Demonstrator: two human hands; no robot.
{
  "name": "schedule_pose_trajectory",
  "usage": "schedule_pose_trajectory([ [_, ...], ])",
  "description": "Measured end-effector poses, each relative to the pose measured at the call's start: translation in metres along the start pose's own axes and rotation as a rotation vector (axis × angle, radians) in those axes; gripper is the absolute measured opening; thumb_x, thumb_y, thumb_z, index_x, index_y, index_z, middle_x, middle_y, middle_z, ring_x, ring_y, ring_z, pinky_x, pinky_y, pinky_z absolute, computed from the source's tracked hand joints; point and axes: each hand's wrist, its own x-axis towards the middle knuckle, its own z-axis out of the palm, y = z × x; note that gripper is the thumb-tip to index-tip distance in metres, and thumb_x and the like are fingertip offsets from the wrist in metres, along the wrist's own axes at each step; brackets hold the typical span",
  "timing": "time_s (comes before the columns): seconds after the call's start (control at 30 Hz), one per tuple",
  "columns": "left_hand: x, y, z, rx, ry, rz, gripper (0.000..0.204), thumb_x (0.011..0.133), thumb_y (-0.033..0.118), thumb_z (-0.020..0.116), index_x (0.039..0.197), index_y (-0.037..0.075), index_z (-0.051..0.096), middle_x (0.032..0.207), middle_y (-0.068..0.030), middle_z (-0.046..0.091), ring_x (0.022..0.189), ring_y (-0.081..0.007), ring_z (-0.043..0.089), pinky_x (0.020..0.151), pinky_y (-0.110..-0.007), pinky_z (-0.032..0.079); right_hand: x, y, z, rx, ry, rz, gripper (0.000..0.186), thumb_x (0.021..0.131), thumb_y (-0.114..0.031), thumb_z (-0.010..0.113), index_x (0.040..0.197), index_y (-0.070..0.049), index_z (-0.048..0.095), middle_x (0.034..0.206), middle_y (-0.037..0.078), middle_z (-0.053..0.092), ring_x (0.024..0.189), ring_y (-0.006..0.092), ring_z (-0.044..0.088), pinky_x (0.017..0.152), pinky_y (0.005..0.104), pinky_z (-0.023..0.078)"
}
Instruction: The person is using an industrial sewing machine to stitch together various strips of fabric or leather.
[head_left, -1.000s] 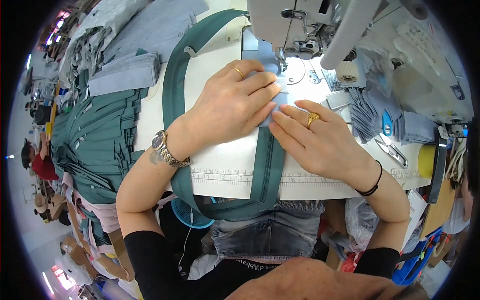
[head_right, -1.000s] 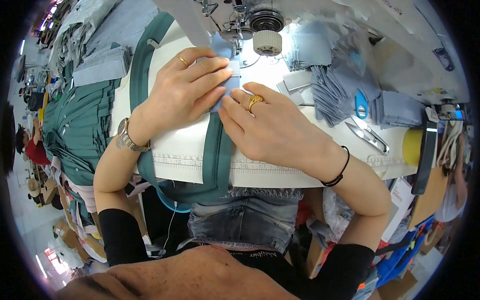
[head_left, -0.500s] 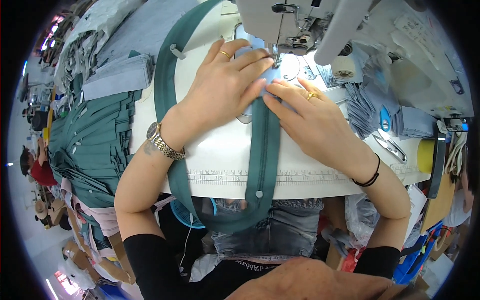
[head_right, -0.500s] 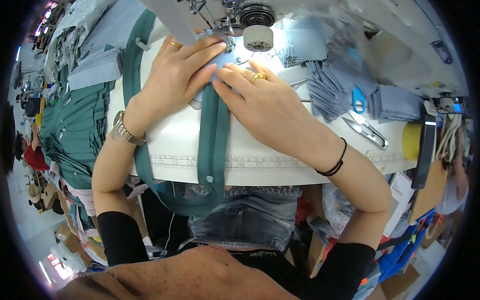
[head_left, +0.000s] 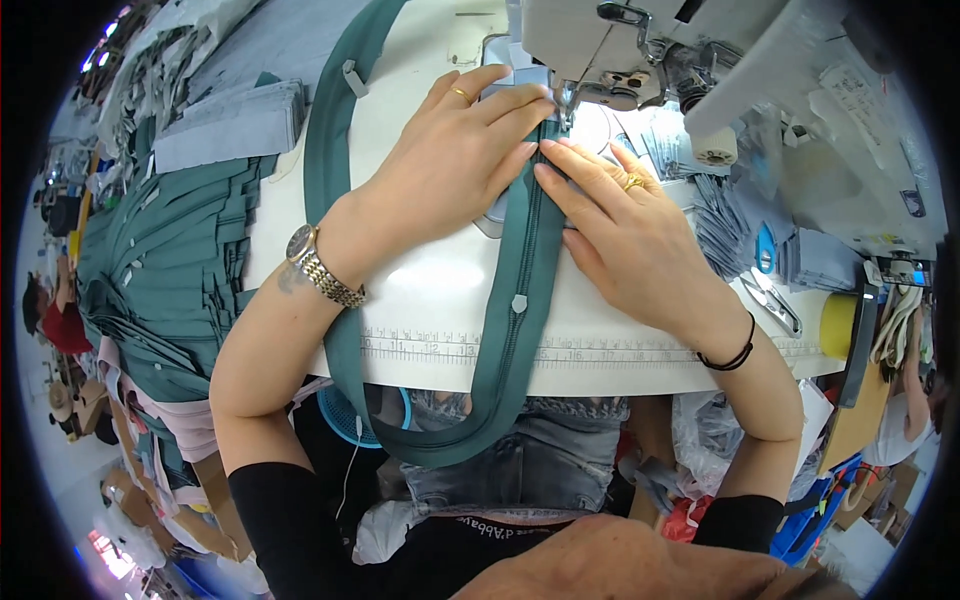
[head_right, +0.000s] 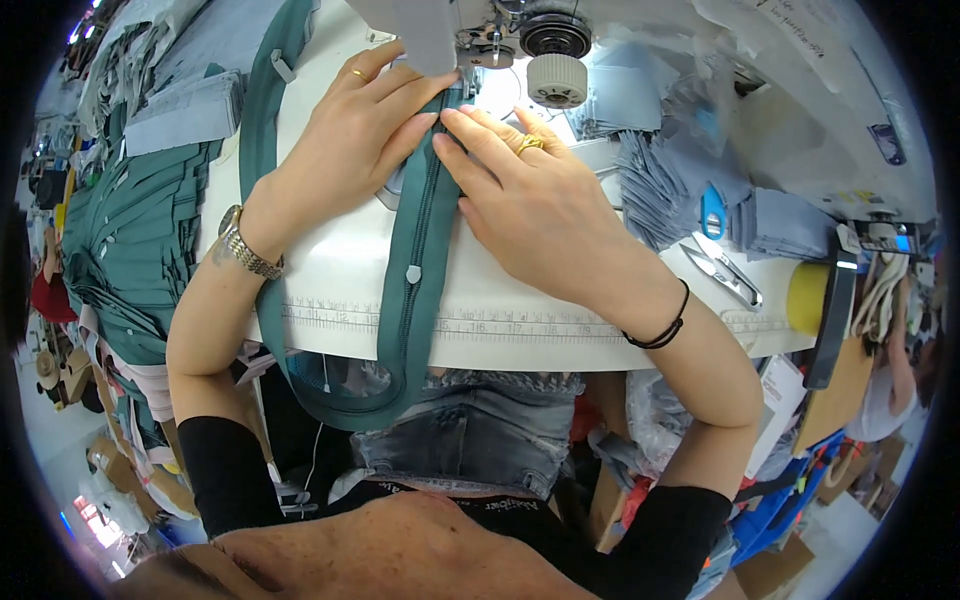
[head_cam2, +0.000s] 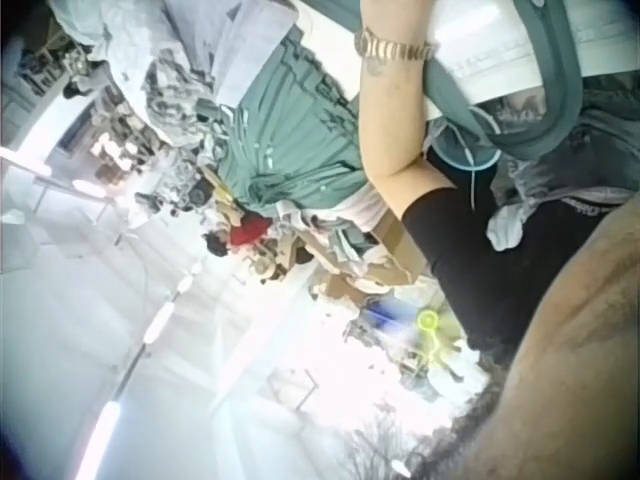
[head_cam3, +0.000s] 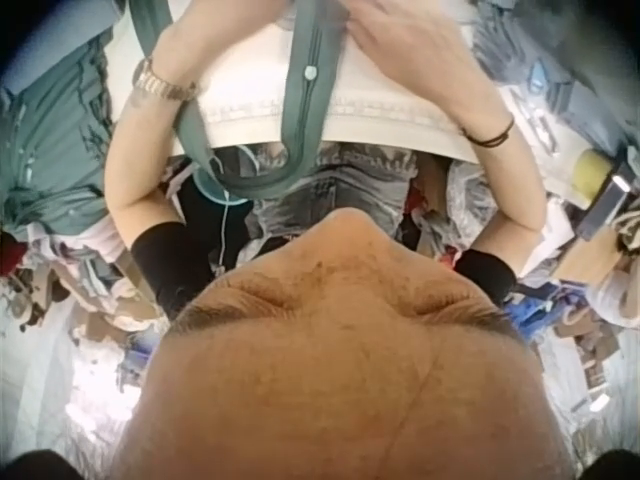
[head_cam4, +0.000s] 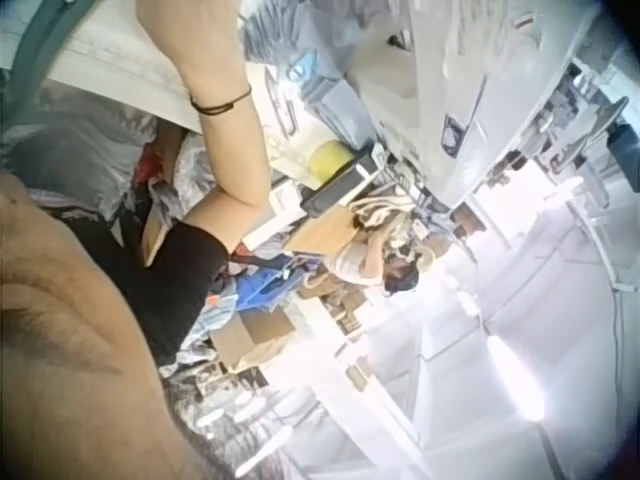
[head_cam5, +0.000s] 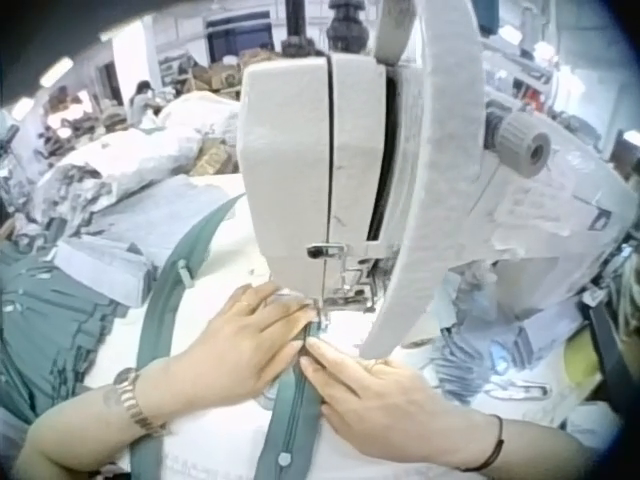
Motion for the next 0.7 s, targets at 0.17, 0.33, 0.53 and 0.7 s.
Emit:
schedule_pose_trajectory([
  [0.17, 0.002, -0.001, 0.003, 0.034, -0.019, -0.043, 0.035, 0.100, 0.021, 0.056, 0.132, 0.007, 0.061, 0.134, -0.0145, 0.059, 0.134, -0.0384, 0.045, 0.112, -0.050, 0.036, 0.000, 0.002, -0.001, -0.018, -0.012, 0.002, 0.047, 0.086, -0.015, 0.069, 0.130, 0.002, 0.060, 0.140, 0.014, 0.055, 0.133, 0.0257, 0.052, 0.113, 0.0501, 0.038],
  [0.33, -0.003, -0.001, 0.003, 0.104, -0.032, -0.072, 0.033, 0.100, 0.023, 0.055, 0.129, 0.009, 0.062, 0.138, -0.0123, 0.058, 0.138, -0.0321, 0.044, 0.113, -0.053, 0.035, 0.002, 0.000, 0.000, -0.046, -0.020, -0.023, 0.049, 0.086, -0.014, 0.068, 0.132, 0.001, 0.059, 0.141, 0.014, 0.054, 0.134, 0.0277, 0.051, 0.113, 0.0525, 0.037],
  [0.53, -0.012, 0.012, -0.016, 0.234, -0.130, -0.149, 0.029, 0.097, 0.030, 0.060, 0.105, 0.002, 0.063, 0.107, -0.0127, 0.062, 0.109, -0.0288, 0.063, 0.103, -0.048, 0.044, 0.006, -0.006, -0.001, -0.136, -0.012, -0.036, 0.048, 0.085, -0.014, 0.068, 0.131, -0.003, 0.060, 0.138, 0.012, 0.057, 0.132, 0.0282, 0.052, 0.113, 0.0514, 0.036],
  [0.7, -0.046, 0.059, -0.045, -0.027, -0.137, 0.024, 0.035, 0.081, 0.030, 0.074, 0.092, -0.001, 0.063, 0.097, -0.0163, 0.060, 0.093, -0.0332, 0.063, 0.087, -0.041, 0.050, 0.019, -0.014, -0.014, -0.111, -0.040, 0.058, 0.037, 0.090, -0.024, 0.066, 0.119, -0.002, 0.064, 0.126, 0.014, 0.064, 0.122, 0.0308, 0.057, 0.104, 0.0476, 0.042],
])
